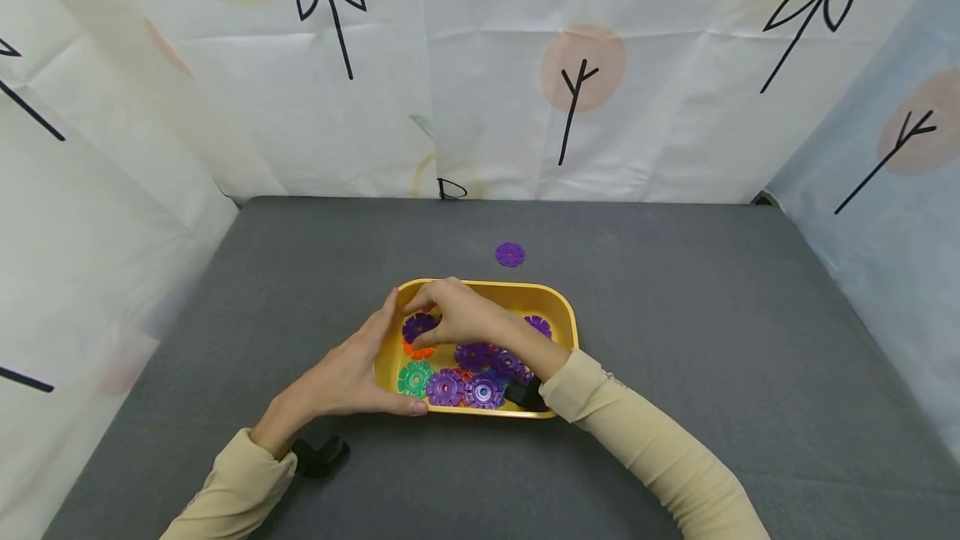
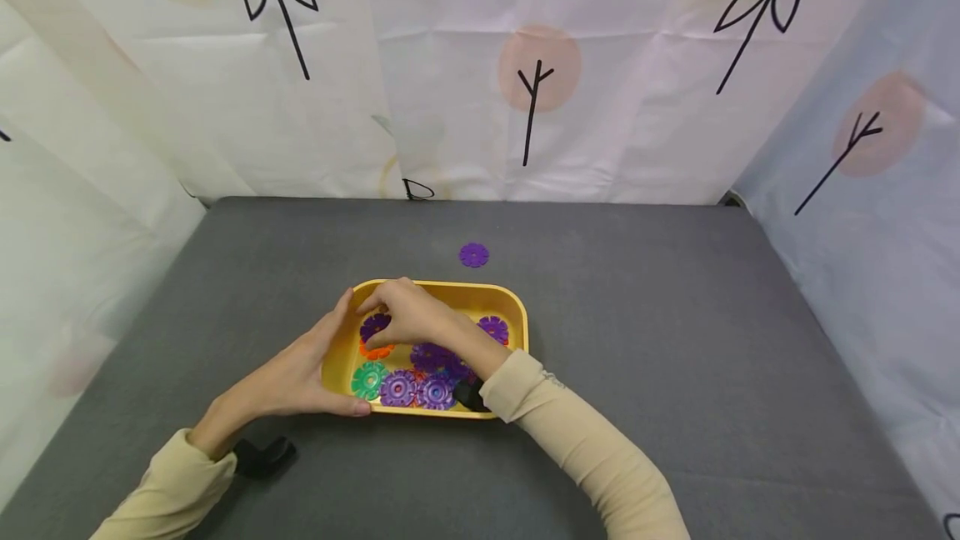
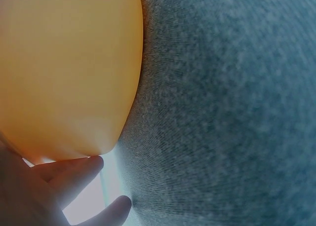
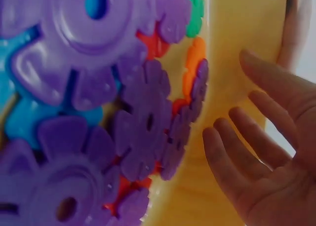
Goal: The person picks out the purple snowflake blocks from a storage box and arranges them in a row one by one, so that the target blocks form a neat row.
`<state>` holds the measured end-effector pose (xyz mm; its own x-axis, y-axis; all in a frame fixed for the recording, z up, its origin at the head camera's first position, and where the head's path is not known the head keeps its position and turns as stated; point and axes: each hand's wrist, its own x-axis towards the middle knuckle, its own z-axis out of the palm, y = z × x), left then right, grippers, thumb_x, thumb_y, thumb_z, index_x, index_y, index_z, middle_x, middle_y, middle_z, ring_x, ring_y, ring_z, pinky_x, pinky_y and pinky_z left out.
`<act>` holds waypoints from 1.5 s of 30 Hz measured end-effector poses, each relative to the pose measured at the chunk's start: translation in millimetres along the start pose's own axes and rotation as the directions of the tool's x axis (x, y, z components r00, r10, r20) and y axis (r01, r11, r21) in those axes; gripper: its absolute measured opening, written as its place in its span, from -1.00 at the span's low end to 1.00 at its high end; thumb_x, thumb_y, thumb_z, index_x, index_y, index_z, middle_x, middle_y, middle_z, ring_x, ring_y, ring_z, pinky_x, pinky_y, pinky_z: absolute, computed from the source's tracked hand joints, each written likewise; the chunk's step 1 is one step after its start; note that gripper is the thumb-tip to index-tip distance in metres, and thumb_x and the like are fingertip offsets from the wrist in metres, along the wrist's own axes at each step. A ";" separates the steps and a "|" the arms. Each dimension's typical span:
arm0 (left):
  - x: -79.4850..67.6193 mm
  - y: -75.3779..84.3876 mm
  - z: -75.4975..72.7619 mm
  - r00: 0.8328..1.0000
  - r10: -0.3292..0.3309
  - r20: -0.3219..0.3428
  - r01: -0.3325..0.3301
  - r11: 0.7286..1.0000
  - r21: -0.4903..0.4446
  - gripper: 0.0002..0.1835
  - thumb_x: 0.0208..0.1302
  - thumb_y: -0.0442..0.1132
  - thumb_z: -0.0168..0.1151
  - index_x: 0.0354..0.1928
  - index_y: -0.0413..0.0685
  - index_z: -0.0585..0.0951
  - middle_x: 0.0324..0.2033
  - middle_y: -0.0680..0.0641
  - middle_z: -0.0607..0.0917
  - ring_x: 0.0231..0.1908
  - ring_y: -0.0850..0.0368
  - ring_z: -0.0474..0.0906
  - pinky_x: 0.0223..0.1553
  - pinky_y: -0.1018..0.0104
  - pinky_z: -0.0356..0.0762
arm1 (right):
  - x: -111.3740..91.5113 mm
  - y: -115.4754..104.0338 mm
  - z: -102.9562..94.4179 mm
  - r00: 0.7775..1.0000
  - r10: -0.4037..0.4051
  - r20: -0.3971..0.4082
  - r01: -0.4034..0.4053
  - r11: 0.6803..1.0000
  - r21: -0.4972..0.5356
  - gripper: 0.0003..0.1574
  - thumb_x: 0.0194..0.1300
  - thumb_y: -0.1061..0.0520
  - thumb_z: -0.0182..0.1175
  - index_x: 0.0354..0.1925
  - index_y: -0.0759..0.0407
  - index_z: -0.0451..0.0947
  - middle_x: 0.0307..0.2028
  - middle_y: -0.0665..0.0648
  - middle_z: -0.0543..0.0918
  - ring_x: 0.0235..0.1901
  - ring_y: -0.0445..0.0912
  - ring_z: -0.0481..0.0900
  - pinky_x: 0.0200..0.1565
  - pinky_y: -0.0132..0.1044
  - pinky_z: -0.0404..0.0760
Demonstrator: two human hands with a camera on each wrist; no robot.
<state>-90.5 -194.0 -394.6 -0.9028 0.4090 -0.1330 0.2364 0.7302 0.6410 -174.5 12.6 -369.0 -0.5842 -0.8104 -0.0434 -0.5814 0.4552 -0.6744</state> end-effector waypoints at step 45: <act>-1.1 -0.2 -1.8 0.999 0.040 -0.011 -0.040 0.999 0.005 0.55 -0.10 0.35 0.56 0.63 0.18 -0.42 0.61 -0.26 0.02 0.45 -0.23 0.30 0.28 -0.23 0.45 | 3.7 5.6 12.1 0.994 0.044 0.104 -0.018 0.972 -0.236 -0.46 0.18 -0.07 0.51 0.06 0.17 0.71 -0.29 0.08 0.57 -0.32 -0.18 0.32 -0.26 -0.45 0.29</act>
<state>-90.2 -195.5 -393.3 -0.8964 0.4319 -0.0993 0.2740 0.7163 0.6418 -173.1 7.7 -381.9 -0.5470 -0.8237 -0.1490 -0.6879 0.5438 -0.4806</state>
